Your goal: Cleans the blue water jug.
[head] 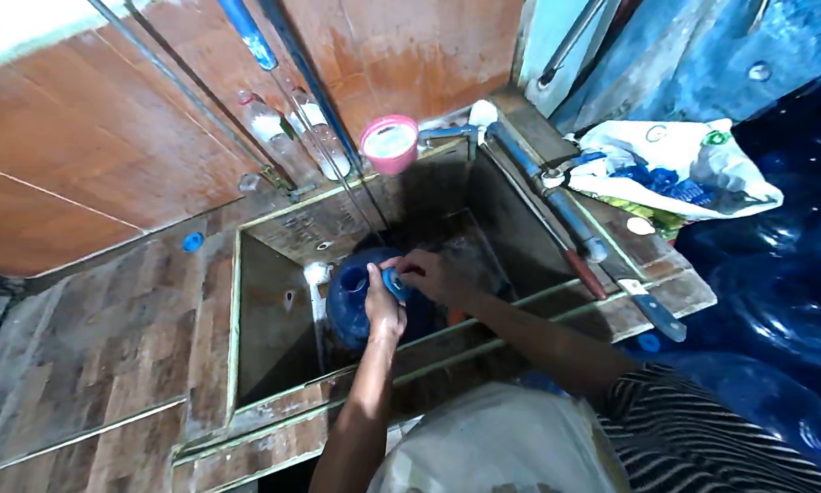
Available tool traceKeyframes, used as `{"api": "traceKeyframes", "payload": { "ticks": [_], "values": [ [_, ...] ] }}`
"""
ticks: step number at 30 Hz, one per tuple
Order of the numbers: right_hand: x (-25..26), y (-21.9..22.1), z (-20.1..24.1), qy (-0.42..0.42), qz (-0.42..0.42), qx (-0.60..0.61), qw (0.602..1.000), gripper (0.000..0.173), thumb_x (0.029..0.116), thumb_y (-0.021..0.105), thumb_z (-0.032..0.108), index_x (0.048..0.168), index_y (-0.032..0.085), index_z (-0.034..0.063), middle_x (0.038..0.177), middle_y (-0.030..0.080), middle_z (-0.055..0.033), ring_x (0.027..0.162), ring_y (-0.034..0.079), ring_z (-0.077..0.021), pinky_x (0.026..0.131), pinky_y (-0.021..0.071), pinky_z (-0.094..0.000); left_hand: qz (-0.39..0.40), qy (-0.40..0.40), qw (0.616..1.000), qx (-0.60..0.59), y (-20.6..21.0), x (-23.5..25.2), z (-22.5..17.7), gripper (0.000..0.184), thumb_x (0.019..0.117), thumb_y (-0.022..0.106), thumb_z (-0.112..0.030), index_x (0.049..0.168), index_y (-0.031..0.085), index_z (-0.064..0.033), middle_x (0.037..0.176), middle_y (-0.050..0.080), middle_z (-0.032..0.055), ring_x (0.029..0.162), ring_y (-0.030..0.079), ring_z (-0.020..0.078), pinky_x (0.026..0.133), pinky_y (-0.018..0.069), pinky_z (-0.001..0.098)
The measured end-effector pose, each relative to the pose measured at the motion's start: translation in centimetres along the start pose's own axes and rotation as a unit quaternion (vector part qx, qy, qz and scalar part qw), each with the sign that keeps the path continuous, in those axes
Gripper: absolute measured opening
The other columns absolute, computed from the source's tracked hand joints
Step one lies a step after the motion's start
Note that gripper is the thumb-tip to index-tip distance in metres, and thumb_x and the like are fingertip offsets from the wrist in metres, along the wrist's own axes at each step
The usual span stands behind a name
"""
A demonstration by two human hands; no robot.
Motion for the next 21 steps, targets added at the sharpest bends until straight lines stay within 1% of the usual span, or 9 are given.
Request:
{"api": "traceKeyframes", "payload": {
  "ticks": [2,5,8,13,15,17,19,20,21],
  "values": [
    [-0.4,0.4,0.2,-0.008,-0.002,-0.026,1.000,0.025,0.1028,0.058,0.009,0.118,0.069,-0.0076,0.120,0.067,-0.0238,0.111,0.066,-0.0285,0.100,0.0513,-0.0380,0.000,0.024,0.999,0.021,-0.2,0.5,0.1,0.056,0.1135,0.019,-0.039,0.104,0.064,-0.0068,0.075,0.065,0.0001,0.056,0.058,0.0047,0.048,0.0459,0.0182],
    [-0.6,0.9,0.9,-0.004,0.011,-0.080,0.997,0.028,0.1048,0.054,0.010,0.119,0.068,-0.0091,0.123,0.066,-0.0257,0.117,0.064,-0.0332,0.105,0.0480,-0.0416,0.015,0.060,0.995,0.079,-0.2,0.8,0.4,0.055,0.1136,0.016,-0.036,0.108,0.061,-0.0065,0.083,0.064,-0.0005,0.073,0.062,0.0057,0.066,0.0530,0.0234],
    [0.0,0.4,0.8,0.010,0.035,-0.075,0.996,0.027,0.1055,0.052,0.007,0.119,0.067,-0.0105,0.122,0.066,-0.0268,0.117,0.063,-0.0344,0.105,0.0472,-0.0432,0.049,0.121,0.983,0.132,-0.4,0.9,0.9,0.052,0.1137,0.015,-0.028,0.114,0.059,-0.0010,0.091,0.064,0.0008,0.083,0.062,0.0041,0.078,0.0533,0.0234],
    [0.7,0.1,0.4,0.032,0.068,-0.076,0.994,0.027,0.1054,0.049,0.007,0.120,0.064,-0.0099,0.115,0.066,-0.0259,0.108,0.064,-0.0336,0.098,0.0484,-0.0463,0.115,0.223,0.944,0.216,-1.1,1.5,1.8,0.052,0.1121,0.016,-0.020,0.127,0.052,0.0139,0.122,0.060,0.0216,0.115,0.057,0.0140,0.105,0.0441,0.0294],
    [0.6,0.5,0.0,0.018,0.047,-0.079,0.996,0.029,0.1039,0.049,0.007,0.124,0.064,-0.0087,0.112,0.067,-0.0249,0.105,0.064,-0.0345,0.096,0.0495,-0.0487,0.126,0.203,0.943,0.231,-1.0,1.6,1.7,0.051,0.1124,0.017,-0.022,0.128,0.051,0.0124,0.121,0.059,0.0194,0.113,0.057,0.0110,0.102,0.0456,0.0276],
    [0.7,1.3,-1.1,-0.005,-0.003,-0.087,0.996,0.027,0.1003,0.052,0.006,0.115,0.065,-0.0115,0.105,0.068,-0.0270,0.099,0.066,-0.0385,0.090,0.0510,-0.0530,0.142,0.192,0.937,0.257,-1.0,1.9,1.6,0.047,0.1111,0.020,-0.017,0.126,0.052,0.0140,0.115,0.061,0.0175,0.106,0.058,0.0089,0.098,0.0472,0.0261],
    [0.7,0.9,-1.6,0.041,-0.008,-0.135,0.990,0.030,0.1044,0.049,0.008,0.122,0.062,-0.0126,0.120,0.065,-0.0301,0.113,0.064,-0.0425,0.099,0.0492,-0.0549,0.149,0.163,0.931,0.292,-0.8,1.4,1.7,0.043,0.1109,0.024,-0.011,0.123,0.055,0.0170,0.110,0.063,0.0196,0.100,0.059,0.0120,0.094,0.0475,0.0275],
    [0.8,0.4,-2.1,0.081,-0.012,-0.155,0.985,0.032,0.1068,0.048,0.011,0.127,0.060,-0.0116,0.128,0.062,-0.0297,0.118,0.063,-0.0425,0.102,0.0481,-0.0549,0.146,0.138,0.933,0.300,-0.6,1.1,1.7,0.043,0.1112,0.024,-0.011,0.119,0.058,0.0154,0.102,0.065,0.0173,0.090,0.061,0.0132,0.085,0.0509,0.0286],
    [0.9,-0.4,-3.0,0.110,-0.031,-0.171,0.979,0.034,0.1078,0.047,0.013,0.129,0.058,-0.0102,0.132,0.060,-0.0288,0.120,0.062,-0.0423,0.103,0.0481,-0.0552,0.137,0.105,0.942,0.288,-0.5,1.2,1.8,0.046,0.1122,0.021,-0.015,0.111,0.060,0.0097,0.087,0.066,0.0104,0.073,0.066,0.0122,0.068,0.0575,0.0280]
  ]
}}
Point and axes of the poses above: each hand's wrist, its own x-axis towards the middle knuckle, its own y-axis out of the palm, z = x × y, the point moved 1 cm from there along x, towards the middle knuckle
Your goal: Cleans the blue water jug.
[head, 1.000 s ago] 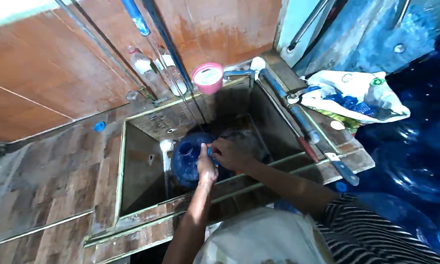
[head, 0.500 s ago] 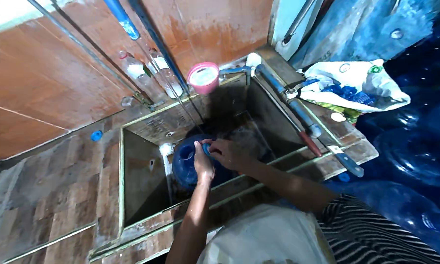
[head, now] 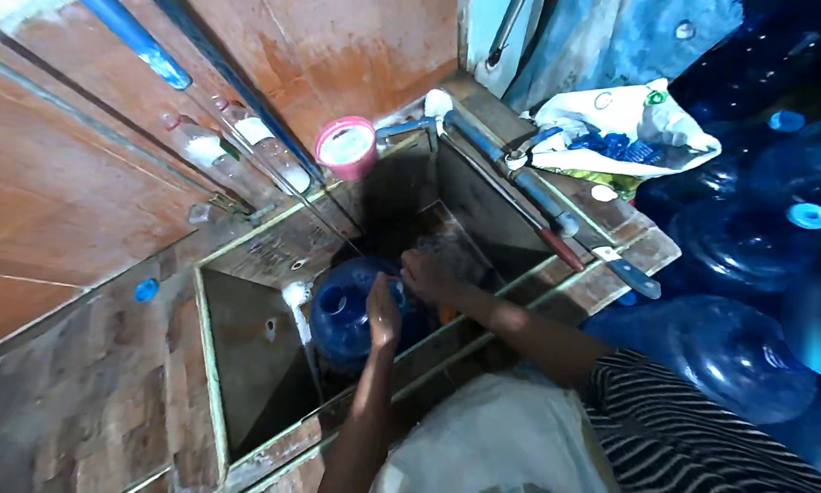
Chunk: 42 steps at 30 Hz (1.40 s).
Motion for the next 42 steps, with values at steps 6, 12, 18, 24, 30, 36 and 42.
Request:
{"api": "traceKeyframes", "payload": {
  "ticks": [6,12,18,24,30,36,42],
  "values": [
    [1.0,-1.9,-5.2,0.086,-0.083,0.147,0.982,0.023,0.1038,0.056,0.009,0.118,0.059,-0.0096,0.100,0.066,-0.0228,0.084,0.069,-0.0286,0.078,0.0582,-0.0436,0.011,-0.103,0.971,-0.215,-1.4,1.5,-0.3,0.070,0.1125,0.004,-0.039,0.108,0.060,0.0028,0.083,0.073,0.0115,0.070,0.072,0.0206,0.061,0.0607,0.0327],
    [-0.6,-0.6,0.0,0.005,-0.003,0.216,0.976,0.031,0.1066,0.042,0.003,0.134,0.055,-0.0038,0.101,0.062,-0.0173,0.074,0.061,-0.0170,0.070,0.0543,-0.0306,0.001,-0.069,0.972,-0.226,-1.0,2.3,-0.2,0.060,0.1135,0.009,-0.034,0.111,0.058,0.0011,0.084,0.071,0.0069,0.071,0.070,0.0141,0.061,0.0584,0.0282],
    [-0.2,0.0,2.1,-0.044,-0.016,0.126,0.991,0.032,0.1063,0.051,0.014,0.127,0.063,-0.0078,0.125,0.062,-0.0262,0.108,0.063,-0.0312,0.097,0.0504,-0.0401,-0.002,0.064,0.998,-0.025,-1.4,2.3,-0.1,0.049,0.1122,0.016,-0.018,0.117,0.056,0.0103,0.098,0.061,0.0099,0.090,0.059,0.0071,0.085,0.0497,0.0234],
    [0.4,-0.6,2.5,-0.048,-0.034,0.094,0.994,0.027,0.1062,0.050,0.010,0.117,0.064,-0.0116,0.114,0.065,-0.0273,0.103,0.064,-0.0343,0.094,0.0507,-0.0446,0.035,0.146,0.987,0.049,-1.1,2.0,-0.5,0.048,0.1098,0.020,-0.013,0.124,0.053,0.0181,0.122,0.057,0.0277,0.116,0.056,0.0241,0.103,0.0438,0.0338],
    [0.2,-0.4,2.2,-0.077,-0.033,0.094,0.992,0.030,0.1058,0.050,0.011,0.121,0.062,-0.0117,0.121,0.064,-0.0275,0.108,0.065,-0.0335,0.098,0.0505,-0.0429,0.052,-0.024,0.986,-0.159,-0.9,3.0,-0.8,0.056,0.1135,0.015,-0.034,0.110,0.059,0.0002,0.086,0.064,0.0007,0.080,0.063,0.0054,0.077,0.0557,0.0261],
    [0.2,-0.3,2.5,-0.056,-0.040,0.120,0.990,0.029,0.1063,0.050,0.012,0.119,0.063,-0.0108,0.119,0.064,-0.0263,0.107,0.063,-0.0311,0.097,0.0495,-0.0404,0.052,0.115,0.991,0.032,-1.5,2.7,-0.5,0.049,0.1116,0.017,-0.017,0.126,0.052,0.0135,0.114,0.060,0.0185,0.103,0.058,0.0101,0.091,0.0479,0.0244],
    [0.5,0.6,1.6,-0.147,-0.084,0.019,0.985,0.028,0.1033,0.050,0.008,0.111,0.066,-0.0125,0.110,0.067,-0.0276,0.098,0.069,-0.0376,0.088,0.0551,-0.0473,0.168,-0.091,0.982,0.000,-2.5,2.2,-2.6,0.058,0.1132,0.013,-0.039,0.134,0.052,-0.0020,0.105,0.067,0.0092,0.083,0.068,0.0120,0.070,0.0582,0.0296]
  ]
}}
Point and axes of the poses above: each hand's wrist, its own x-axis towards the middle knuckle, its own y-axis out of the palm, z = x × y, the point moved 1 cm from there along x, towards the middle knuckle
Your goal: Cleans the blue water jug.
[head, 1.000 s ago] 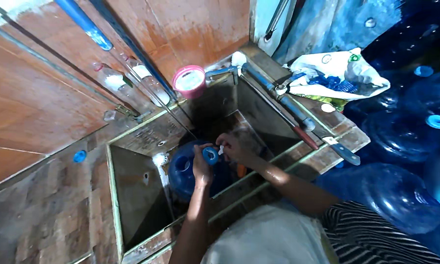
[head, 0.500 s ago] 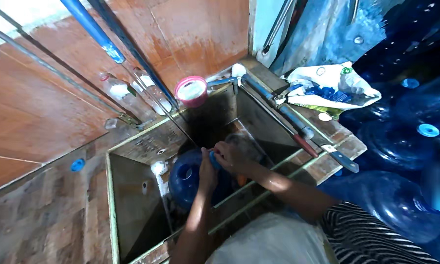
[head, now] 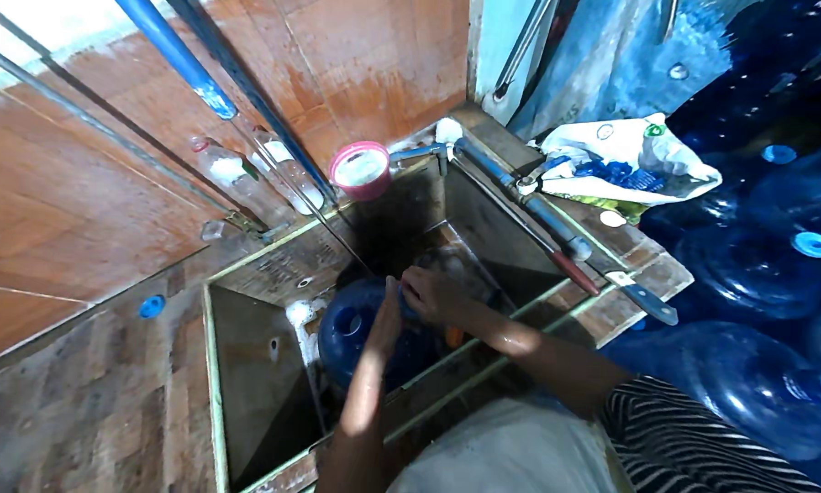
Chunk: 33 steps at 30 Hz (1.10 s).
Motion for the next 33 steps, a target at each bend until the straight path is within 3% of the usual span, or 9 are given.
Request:
{"api": "traceKeyframes", "payload": {
  "ticks": [2,4,7,10,13,17,24,27,33],
  "values": [
    [-0.5,0.8,-0.1,-0.086,-0.039,-0.034,0.995,0.025,0.1004,0.052,0.006,0.110,0.067,-0.0115,0.107,0.069,-0.0277,0.091,0.071,-0.0384,0.081,0.0586,-0.0480,0.054,-0.092,0.991,-0.077,-0.9,0.5,-0.6,0.060,0.1114,0.016,-0.049,0.107,0.060,-0.0084,0.074,0.067,0.0042,0.057,0.063,0.0136,0.050,0.0536,0.0280],
    [-0.5,1.5,0.0,-0.137,-0.098,-0.042,0.985,0.021,0.0968,0.055,0.004,0.105,0.069,-0.0097,0.098,0.069,-0.0253,0.080,0.072,-0.0351,0.071,0.0605,-0.0445,0.042,-0.103,0.986,-0.123,-0.8,0.4,-0.8,0.057,0.1122,0.021,-0.046,0.095,0.061,-0.0092,0.065,0.063,0.0018,0.049,0.058,0.0113,0.044,0.0490,0.0248],
    [0.0,-0.7,0.9,0.029,-0.038,0.066,0.997,0.027,0.1041,0.048,0.006,0.114,0.065,-0.0131,0.110,0.068,-0.0264,0.096,0.068,-0.0324,0.088,0.0553,-0.0428,-0.061,0.008,0.983,-0.175,0.5,0.4,-0.4,0.045,0.1141,0.023,-0.028,0.106,0.060,-0.0041,0.072,0.062,-0.0001,0.055,0.059,0.0073,0.050,0.0514,0.0225],
    [0.6,-2.3,-0.3,0.157,-0.077,0.234,0.956,0.022,0.1068,0.048,0.008,0.108,0.060,-0.0101,0.082,0.059,-0.0116,0.069,0.056,-0.0121,0.067,0.0497,-0.0268,-0.115,0.099,0.959,-0.241,-0.1,1.2,0.0,0.047,0.1130,0.013,-0.025,0.117,0.053,0.0004,0.083,0.069,0.0053,0.061,0.066,0.0115,0.054,0.0573,0.0244],
    [-0.2,-2.1,-0.2,0.095,-0.068,0.298,0.947,0.019,0.1043,0.048,0.007,0.099,0.060,-0.0064,0.069,0.058,-0.0014,0.058,0.054,-0.0024,0.059,0.0488,-0.0183,-0.186,0.107,0.938,-0.271,-0.8,1.8,-0.5,0.043,0.1137,0.017,-0.026,0.117,0.053,-0.0023,0.085,0.070,0.0057,0.068,0.068,0.0125,0.060,0.0575,0.0249],
    [-1.9,-1.8,2.2,-0.100,0.009,0.175,0.979,0.022,0.0984,0.053,0.007,0.098,0.065,-0.0111,0.088,0.065,-0.0188,0.074,0.059,-0.0157,0.069,0.0501,-0.0274,-0.260,0.084,0.900,-0.339,-2.6,2.9,-0.3,0.043,0.1140,0.021,-0.032,0.117,0.052,-0.0036,0.079,0.067,0.0057,0.061,0.066,0.0137,0.055,0.0568,0.0261],
    [-1.9,-4.9,-2.4,0.187,0.012,0.242,0.952,0.016,0.1009,0.056,0.005,0.112,0.059,-0.0068,0.091,0.065,-0.0100,0.073,0.064,-0.0097,0.069,0.0565,-0.0255,-0.117,0.105,0.926,-0.343,-3.6,1.6,-0.5,0.057,0.1129,0.013,-0.037,0.136,0.054,-0.0035,0.095,0.074,0.0110,0.082,0.074,0.0201,0.071,0.0621,0.0316],
    [-2.5,-9.9,-6.3,0.231,-0.077,0.121,0.962,0.034,0.0999,0.059,0.001,0.133,0.054,-0.0036,0.112,0.066,-0.0210,0.088,0.070,-0.0261,0.082,0.0595,-0.0435,-0.110,0.068,0.940,-0.315,-3.5,1.9,0.0,0.051,0.1136,0.015,-0.034,0.126,0.054,-0.0033,0.097,0.074,0.0103,0.084,0.074,0.0187,0.069,0.0622,0.0304],
    [-5.3,-23.1,-16.6,0.263,-0.241,-0.197,0.913,0.031,0.1022,0.053,0.005,0.128,0.062,-0.0087,0.135,0.058,-0.0340,0.121,0.060,-0.0513,0.103,0.0463,-0.0658,-0.133,-0.013,0.943,-0.304,-3.2,2.7,-0.4,0.054,0.1129,0.019,-0.042,0.121,0.055,-0.0033,0.098,0.074,0.0099,0.083,0.074,0.0181,0.070,0.0622,0.0300]
  ]
}}
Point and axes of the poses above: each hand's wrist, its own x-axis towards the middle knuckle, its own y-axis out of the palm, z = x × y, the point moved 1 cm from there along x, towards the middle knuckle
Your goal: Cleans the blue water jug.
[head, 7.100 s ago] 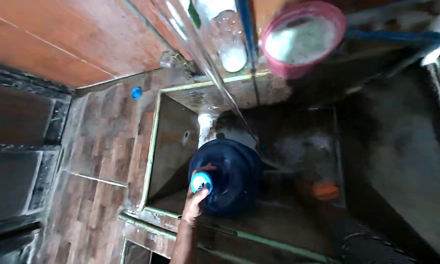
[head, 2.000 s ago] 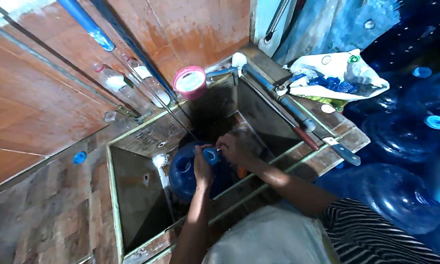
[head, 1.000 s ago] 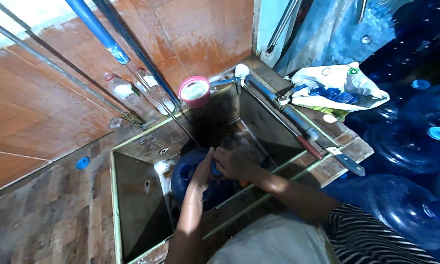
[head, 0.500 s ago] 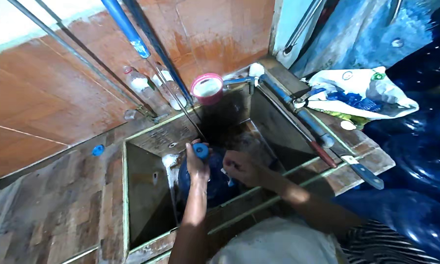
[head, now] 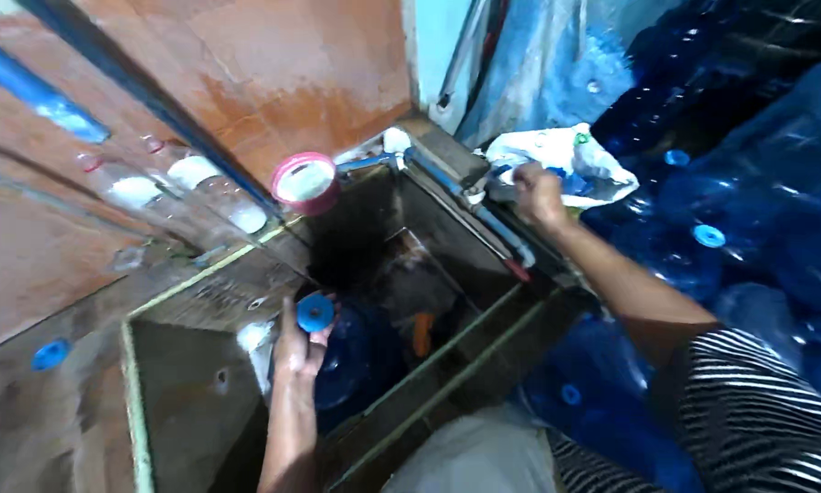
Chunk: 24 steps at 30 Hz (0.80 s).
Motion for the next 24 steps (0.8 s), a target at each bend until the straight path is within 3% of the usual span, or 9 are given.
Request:
{"api": "traceKeyframes", "payload": {
  "ticks": [3,5,7,9,11,13,16,20,24],
  "values": [
    [2.7,-2.1,-4.7,0.144,0.086,-0.145,0.975,0.071,0.1023,0.060,0.021,0.159,0.026,-0.0053,0.159,0.021,-0.0425,0.126,0.045,-0.0694,0.095,0.0393,-0.0816,0.020,-0.019,0.999,-0.045,-0.3,-0.1,-0.1,0.053,0.1128,0.021,-0.042,0.125,0.053,-0.0015,0.102,0.072,0.0138,0.088,0.073,0.0228,0.076,0.0623,0.0346],
    [3.6,-2.6,-5.9,0.160,0.074,-0.186,0.967,0.052,0.1037,0.057,0.023,0.136,0.049,-0.0169,0.141,0.042,-0.0491,0.118,0.050,-0.0707,0.087,0.0395,-0.0846,0.022,-0.021,0.997,-0.074,-0.3,0.1,-0.6,0.053,0.1126,0.023,-0.042,0.125,0.055,-0.0009,0.103,0.071,0.0151,0.088,0.073,0.0244,0.077,0.0619,0.0364],
    [3.9,-2.0,-5.6,0.147,0.068,-0.230,0.959,0.043,0.1059,0.052,0.023,0.112,0.061,-0.0181,0.121,0.057,-0.0473,0.116,0.055,-0.0666,0.088,0.0408,-0.0810,0.017,-0.023,0.995,-0.092,-0.5,0.0,-0.9,0.053,0.1125,0.024,-0.041,0.124,0.056,-0.0008,0.102,0.071,0.0154,0.087,0.072,0.0243,0.077,0.0615,0.0363],
    [4.2,-0.3,-4.1,0.106,0.066,-0.220,0.967,0.039,0.1005,0.061,0.014,0.120,0.058,-0.0201,0.132,0.050,-0.0475,0.127,0.045,-0.0661,0.099,0.0354,-0.0789,0.013,-0.021,0.995,-0.097,-0.7,0.2,-1.2,0.053,0.1126,0.024,-0.041,0.125,0.056,-0.0011,0.103,0.071,0.0160,0.088,0.073,0.0244,0.077,0.0612,0.0353],
    [3.5,1.7,0.0,0.030,0.085,-0.155,0.984,0.058,0.0902,0.072,0.003,0.140,0.048,-0.0152,0.149,0.035,-0.0452,0.134,0.038,-0.0659,0.104,0.0346,-0.0793,-0.004,-0.022,0.994,-0.107,-0.6,0.1,-1.4,0.050,0.1124,0.025,-0.042,0.123,0.054,-0.0017,0.105,0.071,0.0170,0.090,0.073,0.0252,0.078,0.0611,0.0352],
    [1.7,4.2,5.7,-0.076,0.123,-0.071,0.987,0.059,0.0910,0.070,-0.001,0.145,0.048,-0.0070,0.148,0.042,-0.0387,0.133,0.045,-0.0594,0.104,0.0397,-0.0744,-0.027,-0.020,0.993,-0.112,-0.5,0.2,-1.5,0.050,0.1119,0.028,-0.043,0.124,0.052,-0.0016,0.105,0.071,0.0169,0.091,0.073,0.0247,0.080,0.0610,0.0350],
    [-1.9,9.5,12.8,-0.258,0.205,0.070,0.942,0.033,0.0958,0.063,-0.001,0.129,0.066,-0.0039,0.135,0.060,-0.0284,0.128,0.057,-0.0442,0.108,0.0460,-0.0573,-0.073,-0.020,0.989,-0.124,-0.5,0.3,-1.6,0.047,0.1109,0.033,-0.044,0.124,0.053,-0.0032,0.101,0.069,0.0139,0.088,0.072,0.0226,0.077,0.0614,0.0328],
    [-7.6,14.3,20.5,-0.391,0.236,0.198,0.867,0.029,0.0987,0.059,0.004,0.124,0.072,0.0047,0.125,0.062,-0.0248,0.116,0.063,-0.0371,0.097,0.0549,-0.0476,-0.101,-0.031,0.985,-0.138,-1.0,0.3,-2.0,0.045,0.1105,0.035,-0.043,0.121,0.054,-0.0040,0.097,0.068,0.0133,0.085,0.071,0.0218,0.075,0.0610,0.0315],
    [-9.9,17.1,24.5,-0.459,0.191,0.292,0.817,0.022,0.0985,0.060,0.007,0.113,0.075,0.0018,0.111,0.065,-0.0221,0.101,0.066,-0.0316,0.087,0.0583,-0.0420,-0.129,-0.026,0.980,-0.148,-1.3,0.3,-2.1,0.041,0.1101,0.038,-0.041,0.116,0.056,-0.0045,0.093,0.068,0.0105,0.080,0.071,0.0182,0.072,0.0613,0.0297]
  ]
}}
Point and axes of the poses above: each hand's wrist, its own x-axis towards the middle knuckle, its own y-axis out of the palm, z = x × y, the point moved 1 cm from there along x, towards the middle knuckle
